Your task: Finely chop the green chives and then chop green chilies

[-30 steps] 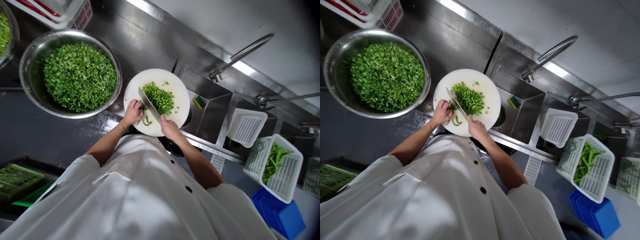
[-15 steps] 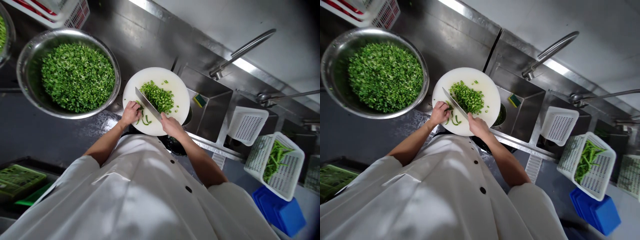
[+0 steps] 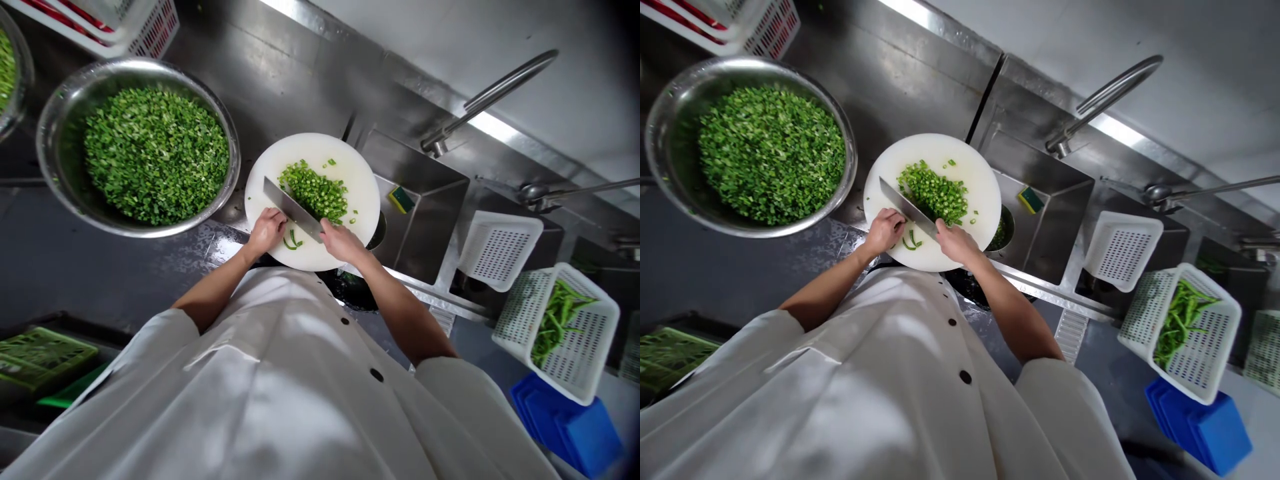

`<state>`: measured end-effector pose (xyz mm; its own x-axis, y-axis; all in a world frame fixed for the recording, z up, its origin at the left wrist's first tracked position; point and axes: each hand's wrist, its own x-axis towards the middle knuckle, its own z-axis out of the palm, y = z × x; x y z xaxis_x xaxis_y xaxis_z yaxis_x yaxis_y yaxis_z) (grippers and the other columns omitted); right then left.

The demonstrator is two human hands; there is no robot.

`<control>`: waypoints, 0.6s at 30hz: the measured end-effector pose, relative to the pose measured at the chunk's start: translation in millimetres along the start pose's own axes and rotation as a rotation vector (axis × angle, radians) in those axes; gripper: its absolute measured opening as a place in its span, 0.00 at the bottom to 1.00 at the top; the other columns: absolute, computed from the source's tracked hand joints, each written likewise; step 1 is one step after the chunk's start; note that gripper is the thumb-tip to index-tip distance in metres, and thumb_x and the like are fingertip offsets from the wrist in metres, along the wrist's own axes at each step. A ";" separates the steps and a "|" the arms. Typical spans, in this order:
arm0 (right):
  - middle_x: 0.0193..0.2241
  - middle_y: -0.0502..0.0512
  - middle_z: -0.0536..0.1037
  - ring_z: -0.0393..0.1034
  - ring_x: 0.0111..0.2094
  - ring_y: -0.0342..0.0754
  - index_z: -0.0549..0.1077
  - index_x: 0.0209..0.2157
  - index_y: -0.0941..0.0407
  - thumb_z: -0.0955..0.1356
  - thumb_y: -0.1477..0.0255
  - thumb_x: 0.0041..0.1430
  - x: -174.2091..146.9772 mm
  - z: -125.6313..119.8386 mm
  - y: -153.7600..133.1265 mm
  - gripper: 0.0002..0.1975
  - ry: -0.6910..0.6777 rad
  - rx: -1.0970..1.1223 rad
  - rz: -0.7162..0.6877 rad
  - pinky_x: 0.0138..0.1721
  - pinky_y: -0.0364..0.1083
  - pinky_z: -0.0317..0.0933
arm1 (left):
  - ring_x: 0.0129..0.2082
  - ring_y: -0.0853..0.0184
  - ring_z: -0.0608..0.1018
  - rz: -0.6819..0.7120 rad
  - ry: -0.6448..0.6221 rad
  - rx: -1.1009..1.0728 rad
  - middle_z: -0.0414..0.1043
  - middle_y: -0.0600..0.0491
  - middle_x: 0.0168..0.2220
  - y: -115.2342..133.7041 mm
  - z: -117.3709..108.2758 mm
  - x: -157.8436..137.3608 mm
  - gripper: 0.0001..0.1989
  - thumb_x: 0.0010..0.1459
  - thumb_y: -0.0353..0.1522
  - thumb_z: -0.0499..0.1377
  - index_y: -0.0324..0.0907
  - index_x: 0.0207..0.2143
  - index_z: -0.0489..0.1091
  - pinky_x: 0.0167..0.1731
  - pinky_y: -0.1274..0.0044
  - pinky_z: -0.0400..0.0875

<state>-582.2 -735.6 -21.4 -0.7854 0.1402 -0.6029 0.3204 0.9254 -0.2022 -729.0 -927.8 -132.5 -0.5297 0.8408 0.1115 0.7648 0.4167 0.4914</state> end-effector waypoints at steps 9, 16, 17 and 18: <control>0.42 0.68 0.80 0.77 0.45 0.61 0.56 0.66 0.58 0.55 0.66 0.76 -25.0 21.5 2.6 0.22 -0.001 0.055 0.146 0.41 0.50 0.63 | 0.43 0.57 0.74 -0.056 0.093 -0.034 0.72 0.44 0.41 31.4 27.3 -19.5 0.07 0.66 0.29 0.54 0.41 0.41 0.72 0.47 0.64 0.73; 0.41 0.68 0.80 0.77 0.43 0.61 0.56 0.65 0.59 0.53 0.67 0.76 -44.2 13.2 -6.0 0.21 -0.031 0.016 0.190 0.42 0.50 0.64 | 0.43 0.59 0.73 0.041 0.057 -0.101 0.74 0.45 0.41 6.5 12.1 12.9 0.11 0.67 0.29 0.51 0.42 0.37 0.74 0.48 0.64 0.71; 0.40 0.67 0.80 0.77 0.42 0.60 0.56 0.64 0.59 0.53 0.68 0.76 -49.4 10.7 -8.7 0.21 -0.035 0.007 0.185 0.42 0.50 0.64 | 0.44 0.57 0.73 0.036 0.066 -0.083 0.74 0.45 0.43 6.0 7.7 11.7 0.09 0.66 0.30 0.53 0.42 0.38 0.74 0.48 0.63 0.71; 0.39 0.67 0.80 0.77 0.41 0.60 0.56 0.64 0.59 0.53 0.69 0.75 -54.1 8.5 -11.7 0.20 -0.037 -0.001 0.178 0.42 0.50 0.64 | 0.46 0.55 0.72 0.018 0.082 -0.053 0.74 0.44 0.45 6.2 3.9 9.5 0.08 0.64 0.31 0.55 0.42 0.40 0.74 0.48 0.61 0.70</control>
<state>-538.9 -757.0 7.0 -0.6965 0.2890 -0.6568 0.4519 0.8876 -0.0887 -728.0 -915.8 -131.8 -0.5455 0.8163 0.1899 0.7552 0.3805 0.5337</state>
